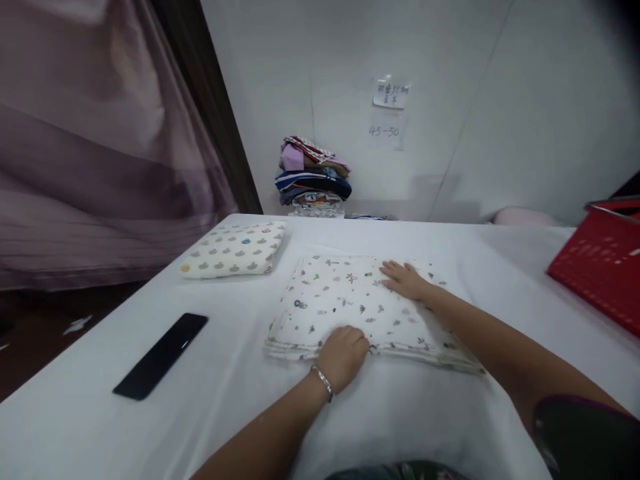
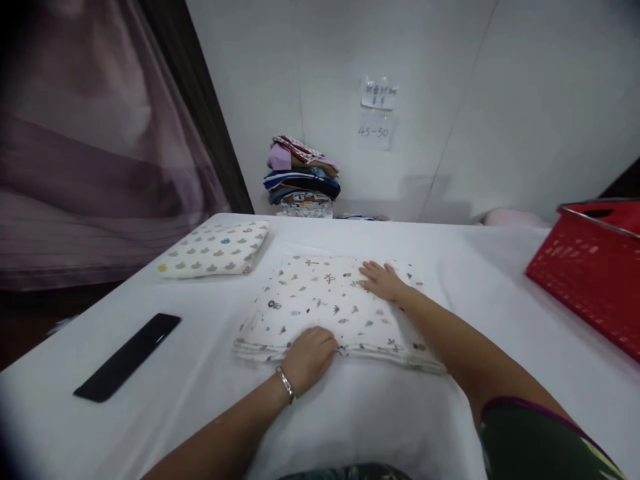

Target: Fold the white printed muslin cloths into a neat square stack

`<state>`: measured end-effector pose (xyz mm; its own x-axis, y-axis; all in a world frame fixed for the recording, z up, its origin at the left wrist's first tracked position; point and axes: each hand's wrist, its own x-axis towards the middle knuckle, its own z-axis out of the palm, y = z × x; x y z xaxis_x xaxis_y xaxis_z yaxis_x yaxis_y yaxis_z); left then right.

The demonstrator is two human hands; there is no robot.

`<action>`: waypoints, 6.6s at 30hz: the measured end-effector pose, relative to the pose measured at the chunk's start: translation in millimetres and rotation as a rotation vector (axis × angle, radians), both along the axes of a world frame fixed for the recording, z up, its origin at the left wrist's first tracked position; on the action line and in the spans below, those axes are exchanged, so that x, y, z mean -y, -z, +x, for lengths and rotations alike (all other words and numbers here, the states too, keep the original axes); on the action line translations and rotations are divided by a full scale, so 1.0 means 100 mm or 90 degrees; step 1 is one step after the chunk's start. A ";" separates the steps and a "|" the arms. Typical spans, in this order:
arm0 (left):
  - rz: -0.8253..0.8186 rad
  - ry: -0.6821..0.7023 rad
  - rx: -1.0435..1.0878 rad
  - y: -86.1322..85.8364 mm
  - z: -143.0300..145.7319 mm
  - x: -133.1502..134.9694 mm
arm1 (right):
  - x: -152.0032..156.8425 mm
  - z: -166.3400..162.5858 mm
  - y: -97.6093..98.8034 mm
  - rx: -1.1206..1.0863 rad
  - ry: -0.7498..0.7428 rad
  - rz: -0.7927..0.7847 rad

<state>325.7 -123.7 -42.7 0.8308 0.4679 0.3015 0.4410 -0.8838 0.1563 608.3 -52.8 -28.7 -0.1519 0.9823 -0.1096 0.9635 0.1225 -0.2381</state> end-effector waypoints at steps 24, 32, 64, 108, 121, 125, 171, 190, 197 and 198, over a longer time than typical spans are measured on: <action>0.030 -0.042 0.027 -0.03 0.01 0.04 | 2.02 0.10 0.01 -0.089 -0.086 0.238; 0.006 -0.037 0.014 -0.03 0.03 0.03 | 2.04 0.10 0.03 -0.077 -0.033 0.242; 0.002 0.003 -0.023 -0.18 0.63 0.18 | 2.00 0.00 0.12 -0.126 -0.006 0.329; 0.017 0.076 0.150 -0.05 0.64 0.25 | 1.99 -0.04 0.22 -0.014 -0.058 0.410; -0.056 0.036 0.176 -0.07 0.67 0.26 | 1.97 -0.07 0.21 -0.014 -0.040 0.394; -0.020 0.052 0.115 -0.07 0.67 0.26 | 2.00 -0.05 0.19 -0.023 -0.037 0.400; 0.009 0.049 0.079 -0.03 0.70 0.27 | 1.85 -0.03 0.17 -0.112 0.032 0.336; 0.040 0.002 0.037 -0.05 0.68 0.28 | 1.97 0.00 0.18 -0.092 0.005 0.302; -0.006 0.022 -0.016 -0.08 0.62 0.30 | 2.06 0.12 0.22 -0.102 -0.044 0.308; 0.000 0.021 -0.023 -0.08 0.61 0.30 | 2.08 0.13 0.21 -0.102 -0.047 0.303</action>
